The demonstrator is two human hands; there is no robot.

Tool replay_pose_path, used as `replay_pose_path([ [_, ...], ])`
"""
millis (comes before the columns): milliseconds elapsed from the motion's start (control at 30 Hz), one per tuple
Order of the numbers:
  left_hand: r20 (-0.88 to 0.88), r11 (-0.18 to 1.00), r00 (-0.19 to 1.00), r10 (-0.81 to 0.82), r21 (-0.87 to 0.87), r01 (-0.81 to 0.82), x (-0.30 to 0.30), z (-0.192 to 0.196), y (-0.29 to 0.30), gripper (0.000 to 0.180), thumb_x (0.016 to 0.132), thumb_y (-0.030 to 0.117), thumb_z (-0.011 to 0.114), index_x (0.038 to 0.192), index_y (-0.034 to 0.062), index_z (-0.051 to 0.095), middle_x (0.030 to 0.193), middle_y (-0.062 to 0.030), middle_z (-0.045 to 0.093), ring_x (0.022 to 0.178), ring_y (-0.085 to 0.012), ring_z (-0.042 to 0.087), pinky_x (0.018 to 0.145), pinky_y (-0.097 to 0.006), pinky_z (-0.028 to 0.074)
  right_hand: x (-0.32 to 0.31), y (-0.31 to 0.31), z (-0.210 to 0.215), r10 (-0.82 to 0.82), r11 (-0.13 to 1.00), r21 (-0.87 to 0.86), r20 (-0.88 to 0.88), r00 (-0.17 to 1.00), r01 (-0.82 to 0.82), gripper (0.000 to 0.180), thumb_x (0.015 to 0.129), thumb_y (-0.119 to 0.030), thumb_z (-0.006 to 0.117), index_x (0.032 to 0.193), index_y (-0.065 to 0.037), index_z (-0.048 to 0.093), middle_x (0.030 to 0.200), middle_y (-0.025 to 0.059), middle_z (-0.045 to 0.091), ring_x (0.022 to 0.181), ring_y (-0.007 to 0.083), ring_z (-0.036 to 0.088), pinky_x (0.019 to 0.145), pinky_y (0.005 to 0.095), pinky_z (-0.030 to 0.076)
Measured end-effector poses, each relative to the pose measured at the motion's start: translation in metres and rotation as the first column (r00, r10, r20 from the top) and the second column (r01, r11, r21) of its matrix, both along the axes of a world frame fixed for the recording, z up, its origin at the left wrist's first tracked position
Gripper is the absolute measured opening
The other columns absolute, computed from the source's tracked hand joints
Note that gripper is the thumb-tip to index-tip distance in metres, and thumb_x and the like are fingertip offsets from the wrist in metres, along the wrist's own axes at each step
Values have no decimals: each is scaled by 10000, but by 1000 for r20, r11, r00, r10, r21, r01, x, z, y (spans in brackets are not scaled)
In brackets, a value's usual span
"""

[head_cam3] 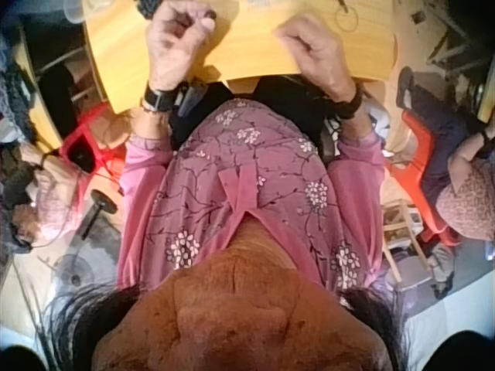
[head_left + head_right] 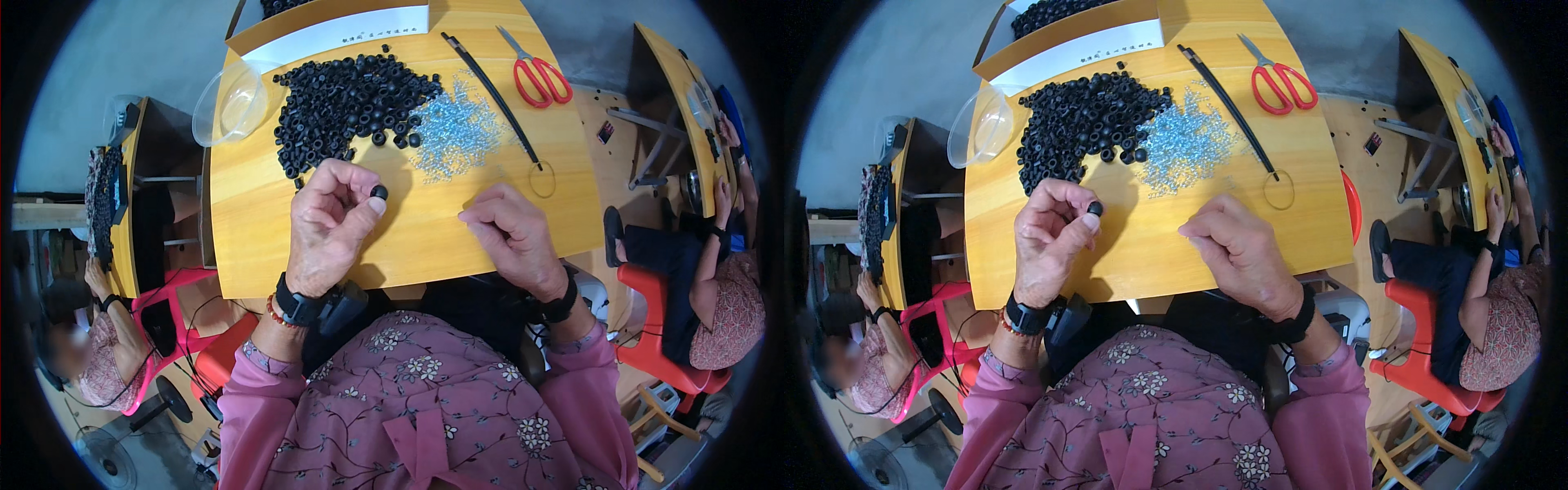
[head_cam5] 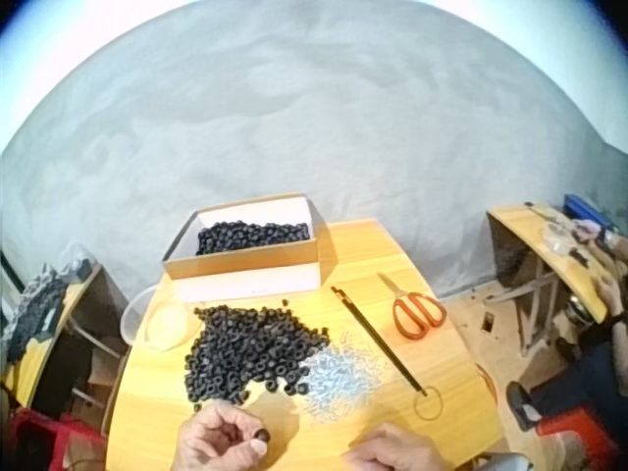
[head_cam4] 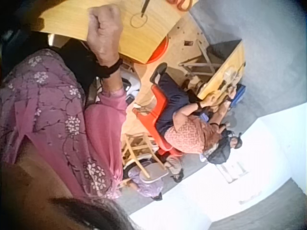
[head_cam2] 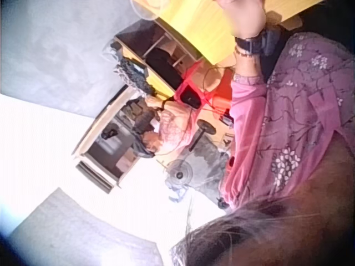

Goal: Manually assemble small black plastic components by hand.

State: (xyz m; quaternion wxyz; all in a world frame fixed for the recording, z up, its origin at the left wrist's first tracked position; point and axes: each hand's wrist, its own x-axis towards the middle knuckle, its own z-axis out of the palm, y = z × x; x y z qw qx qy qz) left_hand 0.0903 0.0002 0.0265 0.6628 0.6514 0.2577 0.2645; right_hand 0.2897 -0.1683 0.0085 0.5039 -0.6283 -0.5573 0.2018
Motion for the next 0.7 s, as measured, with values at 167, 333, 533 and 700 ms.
replay_pose_path([
  [167,204,931,978,54,-364,25,-27,-4,-11,260,977,129,636,1203,3,618,967,-104,677,758,-112,624,620,-238,515,0,2,4,5,1000,20,30,1000,-5,105,860,42,660,955,-1,678,870,95,610,770,214,617,672,291,478],
  [333,342,833,921,188,-552,35,-40,-10,-20,255,1010,108,581,1224,-27,617,980,-107,693,736,-93,641,627,-224,528,-2,0,0,-62,995,-83,-134,989,51,92,875,40,656,961,11,669,869,67,608,774,153,590,691,256,461],
  [533,316,859,937,149,-511,35,-55,-17,-20,265,1014,107,573,1239,-29,607,987,-102,691,755,-90,642,632,-219,527,-18,-1,21,-71,985,-173,-288,955,21,94,877,33,664,967,6,669,866,61,603,786,140,585,698,255,458],
  [700,222,926,965,143,-374,-51,-57,-21,-29,215,976,93,638,1156,-24,619,959,-95,696,776,-85,650,647,-223,539,-59,30,57,202,979,13,-40,979,-201,126,863,47,659,975,-10,672,839,75,603,756,192,597,667,285,466],
])
